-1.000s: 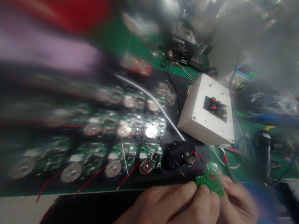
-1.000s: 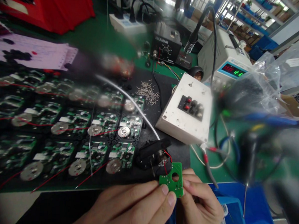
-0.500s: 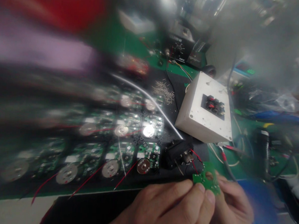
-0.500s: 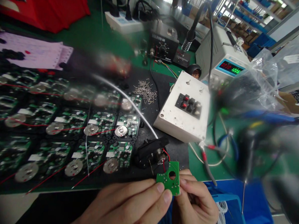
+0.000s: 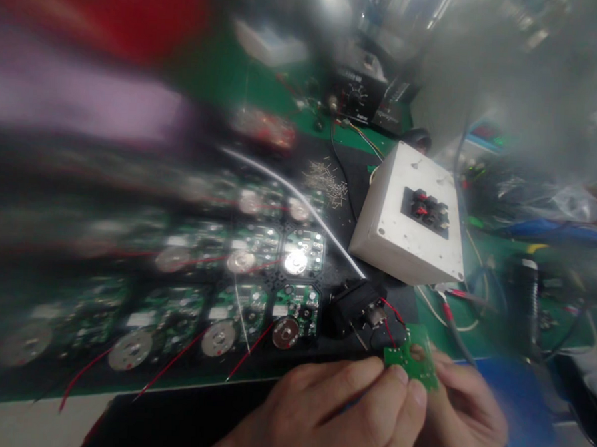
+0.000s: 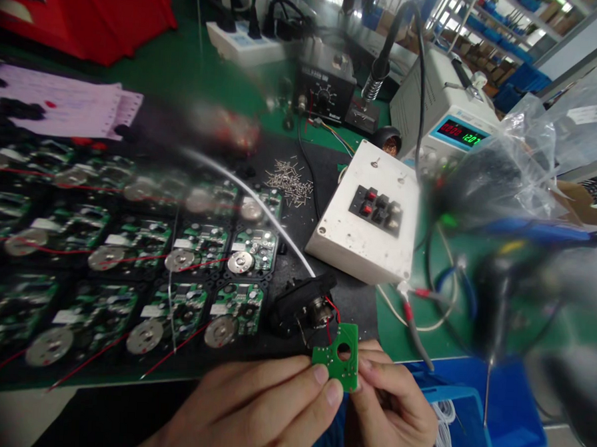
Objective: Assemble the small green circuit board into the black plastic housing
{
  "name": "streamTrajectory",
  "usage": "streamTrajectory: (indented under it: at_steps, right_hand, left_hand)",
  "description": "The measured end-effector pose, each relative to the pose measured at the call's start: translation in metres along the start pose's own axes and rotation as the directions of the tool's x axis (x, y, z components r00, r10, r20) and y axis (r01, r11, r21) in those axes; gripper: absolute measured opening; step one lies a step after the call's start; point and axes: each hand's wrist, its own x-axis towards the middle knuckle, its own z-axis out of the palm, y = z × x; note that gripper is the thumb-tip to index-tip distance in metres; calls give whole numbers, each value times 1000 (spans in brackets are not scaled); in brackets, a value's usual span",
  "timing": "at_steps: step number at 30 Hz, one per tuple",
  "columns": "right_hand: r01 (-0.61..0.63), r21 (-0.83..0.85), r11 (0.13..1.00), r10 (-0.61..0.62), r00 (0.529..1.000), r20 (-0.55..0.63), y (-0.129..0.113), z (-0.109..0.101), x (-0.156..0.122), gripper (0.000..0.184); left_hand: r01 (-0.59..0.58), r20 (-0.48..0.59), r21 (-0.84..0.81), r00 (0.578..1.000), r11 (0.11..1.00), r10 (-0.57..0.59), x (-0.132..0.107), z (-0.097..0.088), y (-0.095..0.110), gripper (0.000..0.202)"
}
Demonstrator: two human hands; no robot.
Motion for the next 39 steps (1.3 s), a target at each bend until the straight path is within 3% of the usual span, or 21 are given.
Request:
streamTrajectory:
  at_steps: [8,10,13,18,23,31,39]
  right_hand:
    - [-53,-39,998,51,998,-38,-2,-6,-11,11]
    - [-40,-23,999,40,999,-19,-1,-6,-10,12]
    - [-39,-41,998,37,999,-34,-3,-4,-6,17]
    - [3,-298,955,-23,998,-67,-17,8,8,17]
    - [184,-486,854,-197,980,25,-31,26,24,11]
    - [261,-613,746,-259,961,95,-35,33,32,11]
    - [283,-646,709,-264,956,130,-35,31,35,11]
  left_hand:
    - [178,-5,-217,983,960,-183,12,-8,-1,28]
    - [260,55,-306,965,916,-255,11,-10,1,26]
    - [422,160,-345,906,838,-391,13,-10,7,28]
    - [547,87,-344,828,764,-554,34,-10,11,22]
    - [747,185,-302,655,592,-732,50,-14,6,13]
    - [820,212,-347,542,455,-813,45,-13,1,12]
    - [827,213,-350,527,440,-823,48,-12,0,13]
